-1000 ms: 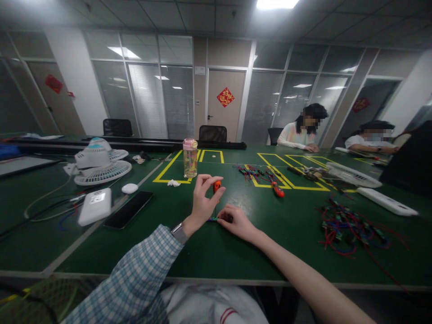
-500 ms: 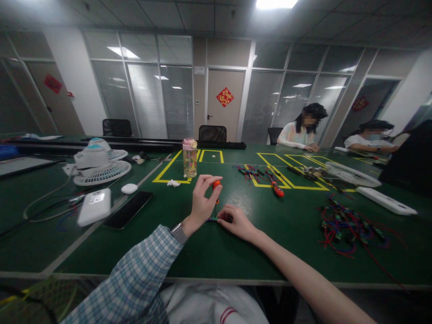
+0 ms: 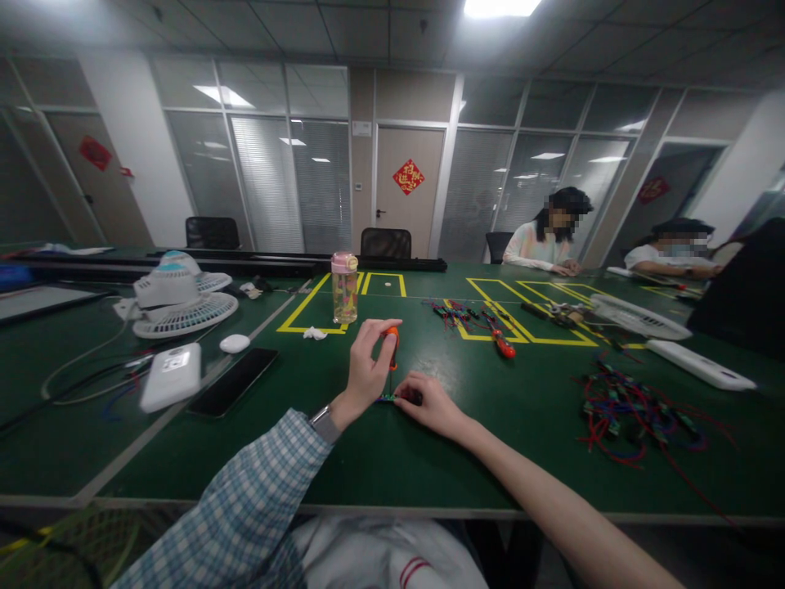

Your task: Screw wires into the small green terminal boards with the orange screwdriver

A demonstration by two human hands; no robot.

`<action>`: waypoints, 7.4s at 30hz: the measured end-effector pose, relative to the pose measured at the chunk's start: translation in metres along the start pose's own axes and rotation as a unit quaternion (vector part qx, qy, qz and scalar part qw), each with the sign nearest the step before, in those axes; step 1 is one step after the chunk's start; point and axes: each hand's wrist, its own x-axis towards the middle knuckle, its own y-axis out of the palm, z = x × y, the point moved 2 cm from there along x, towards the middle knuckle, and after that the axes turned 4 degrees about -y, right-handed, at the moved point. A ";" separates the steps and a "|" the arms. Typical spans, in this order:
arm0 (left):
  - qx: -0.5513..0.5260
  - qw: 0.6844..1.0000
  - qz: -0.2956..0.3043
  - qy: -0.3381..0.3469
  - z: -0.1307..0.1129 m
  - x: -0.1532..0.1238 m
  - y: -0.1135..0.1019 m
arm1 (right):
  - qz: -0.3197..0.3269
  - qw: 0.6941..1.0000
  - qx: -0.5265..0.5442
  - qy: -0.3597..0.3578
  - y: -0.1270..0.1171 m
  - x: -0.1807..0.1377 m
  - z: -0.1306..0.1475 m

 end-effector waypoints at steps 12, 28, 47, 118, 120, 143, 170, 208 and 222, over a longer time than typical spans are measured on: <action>-0.033 0.997 0.027 -0.068 0.003 -0.001 0.004 | 0.002 1.000 0.000 -0.002 0.000 0.000 -0.001; 0.016 1.000 0.006 -0.005 -0.001 -0.001 0.003 | 0.005 1.000 0.003 0.005 0.000 0.000 0.001; 0.039 0.999 -0.030 0.010 -0.002 0.000 0.001 | 0.005 1.000 0.006 0.007 -0.001 0.001 0.001; 0.034 0.998 -0.038 0.028 0.000 -0.003 -0.004 | 0.002 1.000 0.009 -0.002 0.001 -0.001 -0.003; 0.033 0.999 -0.036 0.023 0.000 -0.002 -0.004 | 0.002 1.000 0.009 -0.004 0.001 -0.001 -0.004; 0.068 0.997 -0.030 0.022 -0.002 -0.001 -0.001 | 0.003 1.000 -0.001 -0.010 0.001 -0.001 -0.004; 0.064 0.997 -0.041 0.015 0.000 -0.002 -0.001 | 0.003 1.000 0.001 -0.004 0.001 -0.001 -0.001; 0.011 1.000 -0.028 0.008 0.002 -0.002 0.000 | 0.002 1.000 0.010 -0.011 0.002 -0.001 -0.004; 0.027 0.999 -0.040 0.023 0.000 -0.002 0.000 | 0.004 1.000 -0.002 -0.010 0.002 0.000 -0.004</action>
